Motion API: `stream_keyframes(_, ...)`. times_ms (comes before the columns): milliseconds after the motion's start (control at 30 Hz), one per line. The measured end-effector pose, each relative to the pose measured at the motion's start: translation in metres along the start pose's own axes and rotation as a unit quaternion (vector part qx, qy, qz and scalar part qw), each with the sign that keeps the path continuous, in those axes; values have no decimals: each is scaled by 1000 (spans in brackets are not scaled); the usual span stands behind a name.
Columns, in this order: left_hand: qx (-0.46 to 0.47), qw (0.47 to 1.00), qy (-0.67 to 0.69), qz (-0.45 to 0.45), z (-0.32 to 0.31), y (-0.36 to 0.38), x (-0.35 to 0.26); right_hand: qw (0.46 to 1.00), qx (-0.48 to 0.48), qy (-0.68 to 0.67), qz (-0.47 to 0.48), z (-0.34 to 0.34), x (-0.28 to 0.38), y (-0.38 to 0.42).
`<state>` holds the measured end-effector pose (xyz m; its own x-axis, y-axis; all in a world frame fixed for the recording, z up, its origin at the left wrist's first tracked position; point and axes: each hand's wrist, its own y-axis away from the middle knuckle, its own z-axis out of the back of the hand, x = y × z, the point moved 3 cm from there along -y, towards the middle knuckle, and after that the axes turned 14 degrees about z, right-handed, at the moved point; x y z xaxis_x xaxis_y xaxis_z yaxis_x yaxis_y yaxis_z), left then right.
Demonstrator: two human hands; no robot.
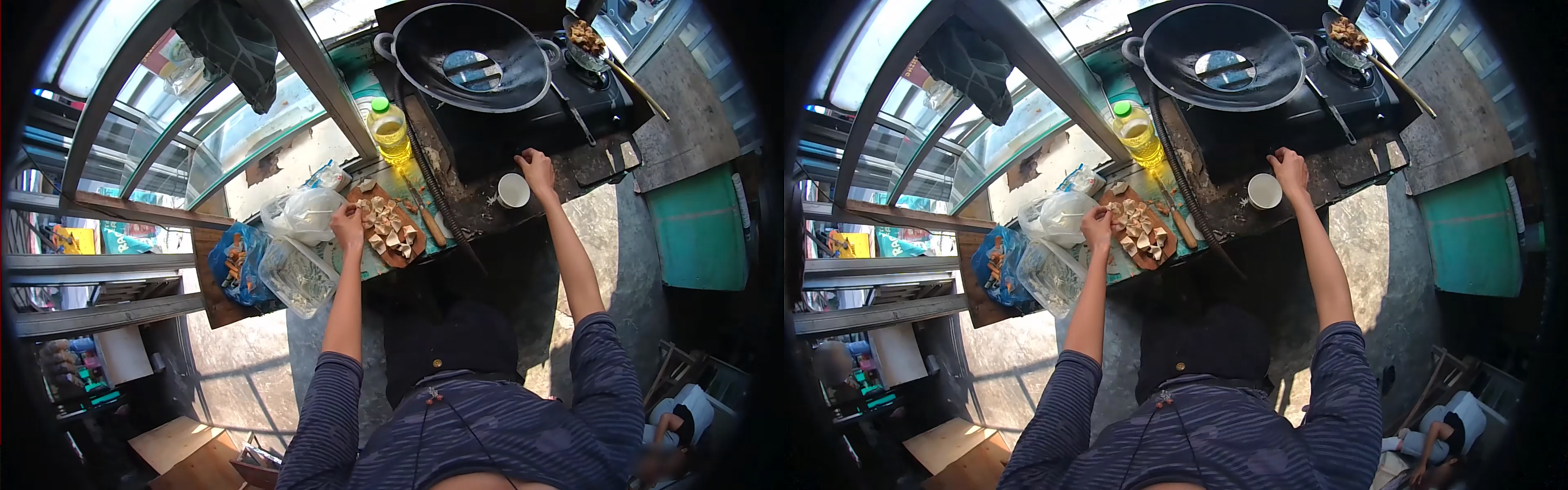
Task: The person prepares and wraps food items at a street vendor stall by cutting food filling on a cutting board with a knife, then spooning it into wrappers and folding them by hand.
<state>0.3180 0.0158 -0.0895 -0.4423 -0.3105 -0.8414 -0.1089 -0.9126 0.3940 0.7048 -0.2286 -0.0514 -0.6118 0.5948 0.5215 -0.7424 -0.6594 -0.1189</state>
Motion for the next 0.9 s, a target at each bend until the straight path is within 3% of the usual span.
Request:
stream_keyframes(233,-55,983,-168,-43,-13,-23,13,994,26,101,18,-4,11,-13)
stream_keyframes(267,-58,973,-218,-55,-12,-25,17,993,-30,102,58,-9,11,-12)
stream_keyframes(367,-91,925,-359,-86,-4,-7,-7,967,-37,196,161,-17,16,-15)
stream_keyframes(400,-37,926,-371,-55,-3,-10,-10,947,-33,240,211,-21,18,-24)
stream_keyframes(533,-39,866,-487,-105,2,-1,-25,858,2,376,350,-31,21,-24)
stream_keyframes(633,37,871,-463,-160,14,16,-35,799,73,424,420,-29,21,-23)
stream_keyframes(733,74,947,-258,-177,44,59,-40,735,142,465,473,-27,25,-27)
stream_keyframes(900,59,992,-68,-93,96,139,-4,615,172,541,547,-32,21,-23)
